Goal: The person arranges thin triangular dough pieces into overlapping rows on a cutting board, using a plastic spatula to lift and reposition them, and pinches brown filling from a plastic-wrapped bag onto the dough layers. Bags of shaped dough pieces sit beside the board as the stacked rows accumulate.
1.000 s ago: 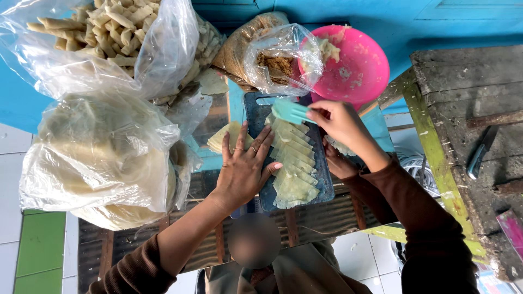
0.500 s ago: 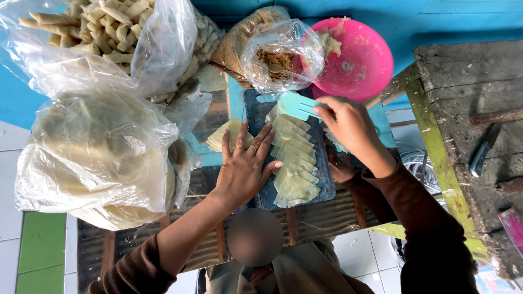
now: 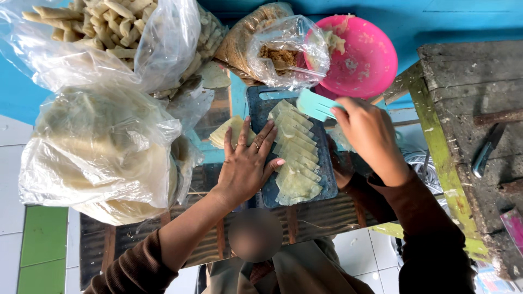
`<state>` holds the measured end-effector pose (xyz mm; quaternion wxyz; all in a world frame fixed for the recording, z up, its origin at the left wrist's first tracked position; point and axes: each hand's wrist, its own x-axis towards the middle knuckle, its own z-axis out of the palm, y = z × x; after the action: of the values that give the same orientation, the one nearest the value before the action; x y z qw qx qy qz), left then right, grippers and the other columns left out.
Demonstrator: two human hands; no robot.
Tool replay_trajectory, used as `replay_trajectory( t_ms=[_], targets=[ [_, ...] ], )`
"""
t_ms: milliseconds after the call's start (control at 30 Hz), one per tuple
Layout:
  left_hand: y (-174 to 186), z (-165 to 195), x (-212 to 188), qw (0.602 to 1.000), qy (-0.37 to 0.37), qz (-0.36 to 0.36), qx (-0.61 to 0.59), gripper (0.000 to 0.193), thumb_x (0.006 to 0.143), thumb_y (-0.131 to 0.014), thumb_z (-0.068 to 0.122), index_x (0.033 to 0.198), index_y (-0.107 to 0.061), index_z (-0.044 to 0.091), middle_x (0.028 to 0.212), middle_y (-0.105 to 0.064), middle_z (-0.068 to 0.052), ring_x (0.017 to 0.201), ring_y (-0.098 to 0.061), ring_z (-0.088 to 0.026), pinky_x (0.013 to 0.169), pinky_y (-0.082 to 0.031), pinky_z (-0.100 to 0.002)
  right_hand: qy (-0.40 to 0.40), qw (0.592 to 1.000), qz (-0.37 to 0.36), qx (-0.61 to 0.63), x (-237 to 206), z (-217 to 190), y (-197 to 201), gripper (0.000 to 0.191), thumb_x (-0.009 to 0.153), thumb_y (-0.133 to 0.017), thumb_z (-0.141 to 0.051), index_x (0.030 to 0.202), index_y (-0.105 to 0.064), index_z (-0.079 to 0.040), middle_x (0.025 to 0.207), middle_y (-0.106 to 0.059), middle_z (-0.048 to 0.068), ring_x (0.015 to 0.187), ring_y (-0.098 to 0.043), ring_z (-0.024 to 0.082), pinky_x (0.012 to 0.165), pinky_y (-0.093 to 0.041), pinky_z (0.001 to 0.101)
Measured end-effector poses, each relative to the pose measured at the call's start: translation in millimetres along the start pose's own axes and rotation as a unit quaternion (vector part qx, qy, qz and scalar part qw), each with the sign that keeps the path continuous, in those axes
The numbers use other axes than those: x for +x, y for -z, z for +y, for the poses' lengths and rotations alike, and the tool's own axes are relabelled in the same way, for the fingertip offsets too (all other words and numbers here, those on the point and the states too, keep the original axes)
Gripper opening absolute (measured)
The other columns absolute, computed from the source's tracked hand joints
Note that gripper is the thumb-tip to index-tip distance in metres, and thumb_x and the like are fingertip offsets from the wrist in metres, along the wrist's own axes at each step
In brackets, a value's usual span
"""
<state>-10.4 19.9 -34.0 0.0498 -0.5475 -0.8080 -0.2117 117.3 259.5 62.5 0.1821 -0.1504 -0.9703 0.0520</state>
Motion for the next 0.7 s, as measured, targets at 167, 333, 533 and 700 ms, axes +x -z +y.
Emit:
replay_trajectory(
  t_ms=[167, 333, 533, 700],
  targets=[
    [-2, 0, 1, 1.0, 0.002, 0.008, -0.004, 0.072, 0.102, -0.04, 0.06, 0.156, -0.041, 0.012, 0.164, -0.036, -0.004, 0.152, -0.024, -0.042, 0.117, -0.016, -0.069, -0.058, 0.994, -0.048, 0.073, -8, -9, 19, 0.019, 0.099, -0.071, -0.021, 0.109, -0.072, -0.006, 0.082, -0.069, 0.019, 0.071, -0.067, 0.037, 0.061, -0.05, 0.0448],
    [2, 0, -2, 1.0, -0.003, 0.008, -0.008, 0.07, 0.103, -0.042, 0.059, 0.155, -0.043, 0.012, 0.164, -0.037, -0.004, 0.152, -0.026, -0.043, 0.118, -0.016, -0.069, 0.032, 0.998, -0.039, 0.047, 3, -24, -3, 0.019, 0.099, -0.069, -0.022, 0.106, -0.071, -0.005, 0.087, -0.072, 0.017, 0.075, -0.068, 0.038, 0.06, -0.051, 0.0464],
    [1, 0, 0, 1.0, 0.002, 0.01, -0.012, 0.066, 0.103, -0.046, 0.054, 0.154, -0.043, 0.013, 0.164, -0.037, -0.003, 0.152, -0.025, -0.043, 0.117, -0.016, -0.069, -0.013, 0.994, -0.091, -0.054, 7, -17, 21, 0.02, 0.102, -0.067, -0.028, 0.102, -0.07, -0.008, 0.081, -0.07, 0.018, 0.073, -0.068, 0.039, 0.06, -0.05, 0.048],
    [-5, -1, -1, 1.0, -0.003, 0.012, 0.007, 0.061, 0.106, -0.046, 0.047, 0.156, -0.042, 0.013, 0.165, -0.037, -0.002, 0.154, -0.024, -0.041, 0.119, -0.016, -0.068, 0.033, 0.995, -0.093, -0.017, 3, -31, 27, 0.019, 0.098, -0.068, -0.026, 0.1, -0.072, -0.007, 0.081, -0.07, 0.016, 0.072, -0.068, 0.037, 0.06, -0.05, 0.0474]
  ],
)
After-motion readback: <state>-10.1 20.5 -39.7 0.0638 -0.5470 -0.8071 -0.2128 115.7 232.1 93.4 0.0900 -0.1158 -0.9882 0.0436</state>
